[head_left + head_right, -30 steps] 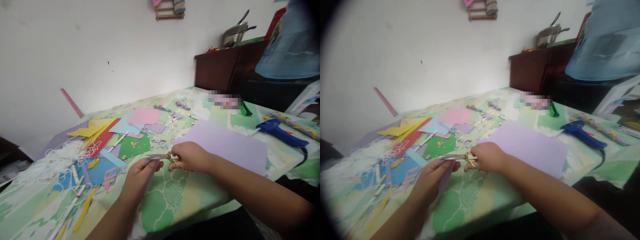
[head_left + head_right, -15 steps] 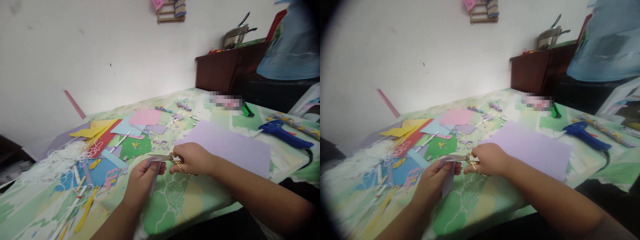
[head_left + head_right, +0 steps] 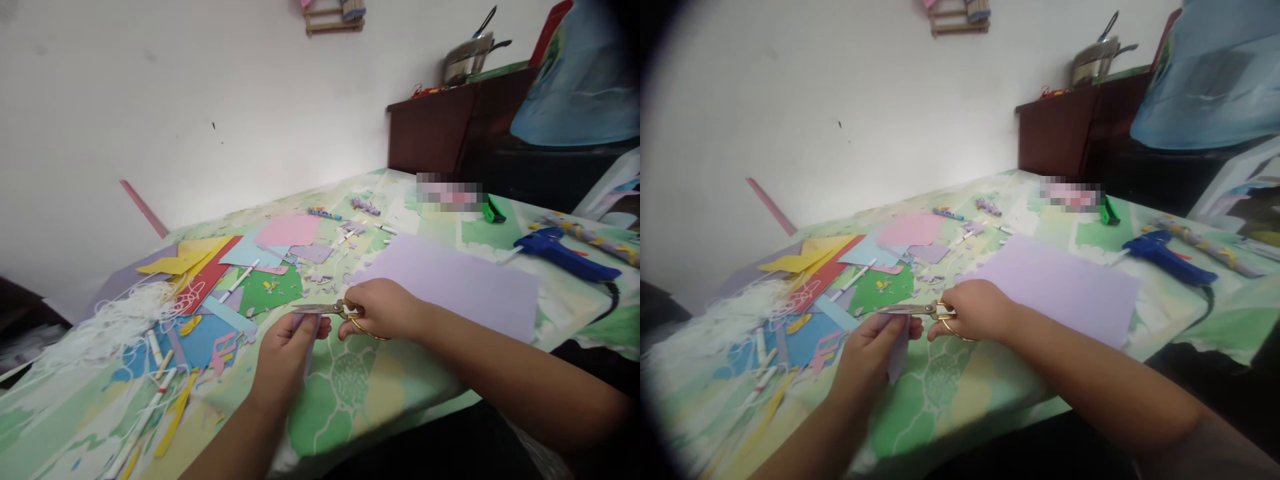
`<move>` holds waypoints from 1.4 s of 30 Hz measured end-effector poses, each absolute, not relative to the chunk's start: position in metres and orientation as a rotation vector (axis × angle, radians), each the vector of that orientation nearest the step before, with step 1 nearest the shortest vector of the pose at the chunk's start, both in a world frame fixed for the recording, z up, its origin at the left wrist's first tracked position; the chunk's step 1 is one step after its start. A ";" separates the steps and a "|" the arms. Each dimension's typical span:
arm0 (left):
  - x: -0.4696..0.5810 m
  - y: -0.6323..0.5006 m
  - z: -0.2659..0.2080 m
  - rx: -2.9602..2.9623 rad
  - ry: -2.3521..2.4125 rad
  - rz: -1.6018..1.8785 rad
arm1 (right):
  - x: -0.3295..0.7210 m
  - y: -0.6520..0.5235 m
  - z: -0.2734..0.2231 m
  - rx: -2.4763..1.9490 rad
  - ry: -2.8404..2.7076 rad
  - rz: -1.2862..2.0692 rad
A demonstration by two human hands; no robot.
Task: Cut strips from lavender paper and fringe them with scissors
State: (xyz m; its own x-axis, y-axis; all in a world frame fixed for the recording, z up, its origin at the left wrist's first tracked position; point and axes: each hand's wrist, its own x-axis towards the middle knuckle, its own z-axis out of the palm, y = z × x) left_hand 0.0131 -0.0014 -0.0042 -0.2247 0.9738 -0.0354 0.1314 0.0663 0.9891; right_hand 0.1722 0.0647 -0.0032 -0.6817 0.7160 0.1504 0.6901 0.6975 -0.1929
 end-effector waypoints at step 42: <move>0.011 0.000 -0.008 1.045 1.279 1.246 | 0.178 0.067 0.008 -1.139 -2.788 0.257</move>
